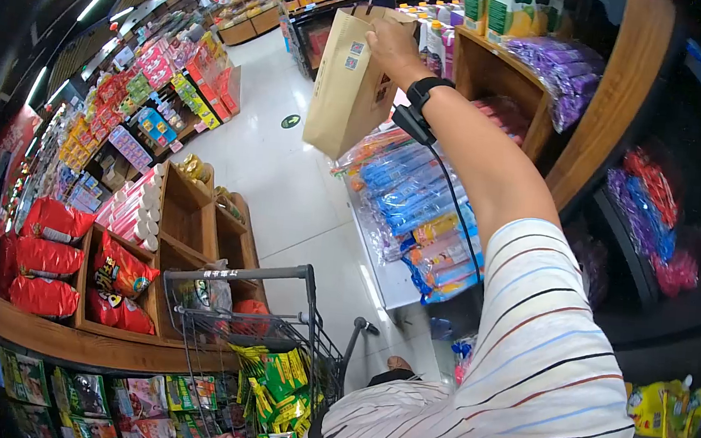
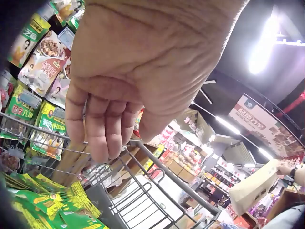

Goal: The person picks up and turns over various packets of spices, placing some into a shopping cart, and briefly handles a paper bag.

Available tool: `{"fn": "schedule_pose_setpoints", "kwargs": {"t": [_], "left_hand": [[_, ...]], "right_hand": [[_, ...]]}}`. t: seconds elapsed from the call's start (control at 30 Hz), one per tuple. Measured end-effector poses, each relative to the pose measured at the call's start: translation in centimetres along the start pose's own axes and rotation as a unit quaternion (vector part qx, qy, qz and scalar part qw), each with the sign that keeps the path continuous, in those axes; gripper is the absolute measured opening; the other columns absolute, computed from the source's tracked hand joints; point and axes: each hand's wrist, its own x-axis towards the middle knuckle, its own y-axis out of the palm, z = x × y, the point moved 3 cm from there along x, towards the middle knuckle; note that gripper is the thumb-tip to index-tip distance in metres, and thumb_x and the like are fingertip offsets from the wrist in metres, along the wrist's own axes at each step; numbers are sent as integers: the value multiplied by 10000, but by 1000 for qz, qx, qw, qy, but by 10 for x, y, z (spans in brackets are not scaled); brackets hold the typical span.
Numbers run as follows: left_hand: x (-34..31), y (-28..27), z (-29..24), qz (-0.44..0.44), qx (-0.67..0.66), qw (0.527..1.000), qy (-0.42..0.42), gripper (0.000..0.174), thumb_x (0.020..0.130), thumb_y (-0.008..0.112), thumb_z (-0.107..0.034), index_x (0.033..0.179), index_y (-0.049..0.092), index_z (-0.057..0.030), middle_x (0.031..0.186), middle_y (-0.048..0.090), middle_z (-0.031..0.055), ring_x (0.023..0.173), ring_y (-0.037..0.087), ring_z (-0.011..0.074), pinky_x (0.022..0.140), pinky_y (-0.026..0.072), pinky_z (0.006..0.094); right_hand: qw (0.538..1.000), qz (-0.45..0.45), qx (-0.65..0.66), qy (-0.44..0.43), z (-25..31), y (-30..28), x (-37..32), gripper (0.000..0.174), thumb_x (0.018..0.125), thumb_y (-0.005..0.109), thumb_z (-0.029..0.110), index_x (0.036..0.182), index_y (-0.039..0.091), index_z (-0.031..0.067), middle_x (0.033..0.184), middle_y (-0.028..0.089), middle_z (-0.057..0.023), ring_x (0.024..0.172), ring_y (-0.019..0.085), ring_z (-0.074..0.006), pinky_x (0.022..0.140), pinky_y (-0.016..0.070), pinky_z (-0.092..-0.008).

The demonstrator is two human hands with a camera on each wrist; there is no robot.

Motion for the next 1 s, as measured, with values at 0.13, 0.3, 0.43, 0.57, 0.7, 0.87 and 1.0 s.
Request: {"fn": "schedule_pose_setpoints", "kwargs": {"t": [0.13, 0.3, 0.43, 0.57, 0.7, 0.87, 1.0], "left_hand": [[-1, 5, -1, -14, -15, 1000, -15, 364, 1031, 538, -332, 1175, 623, -8, 1058, 667, 160, 931, 606, 287, 836, 467, 387], [-17, 7, -46, -13, -13, 999, -48, 362, 1026, 550, -336, 1146, 627, -4, 1067, 668, 144, 955, 609, 268, 847, 469, 369], [-22, 19, -5, 11, 36, 997, -69, 385, 1027, 547, -344, 1168, 617, 7, 1082, 664, 146, 967, 606, 289, 862, 467, 379], [-24, 16, -44, 28, 9, 993, -115, 393, 1030, 536, -332, 1199, 602, 17, 1128, 655, 162, 1006, 602, 317, 886, 459, 395], [-25, 18, -56, 35, 15, 993, -113, 399, 1036, 517, -307, 1249, 583, 24, 1205, 637, 186, 1073, 591, 338, 928, 450, 413], [-24, 22, -66, 56, 55, 984, -162, 402, 1039, 506, -296, 1271, 575, 26, 1245, 622, 196, 1121, 576, 351, 955, 443, 417], [-28, 22, -68, 51, 69, 984, -154, 409, 1043, 498, -300, 1290, 574, 17, 1272, 607, 198, 1150, 563, 359, 966, 438, 422]], "right_hand": [[998, -1, -25, 54, -36, 48, -5, 224, 912, 582, 222, 976, 623, 12, 1006, 639, -219, 981, 602, -424, 852, 477, -497], [991, 63, -74, 94, -63, 77, -26, 209, 923, 576, 224, 1015, 620, 41, 1039, 628, -211, 1010, 594, -428, 850, 478, -506], [985, 94, -101, 101, -83, 89, -61, 190, 924, 571, 208, 995, 623, 40, 1029, 622, -223, 996, 601, -442, 856, 484, -523], [977, 126, -115, 129, -101, 95, -67, 165, 901, 598, 176, 993, 643, 47, 1091, 614, -204, 1044, 602, -418, 873, 505, -511], [965, 194, -133, 115, -119, 99, -61, 234, 886, 616, 187, 1073, 628, 48, 1144, 599, -211, 1087, 592, -418, 901, 497, -504], [977, 153, -119, 85, -139, 95, -58, 203, 873, 632, 171, 1022, 663, 35, 1091, 635, -226, 1054, 612, -419, 884, 504, -503], [969, 156, -131, 138, -138, 95, -46, 205, 887, 625, 188, 984, 648, 9, 1006, 649, -253, 982, 618, -453, 843, 498, -529]]}}
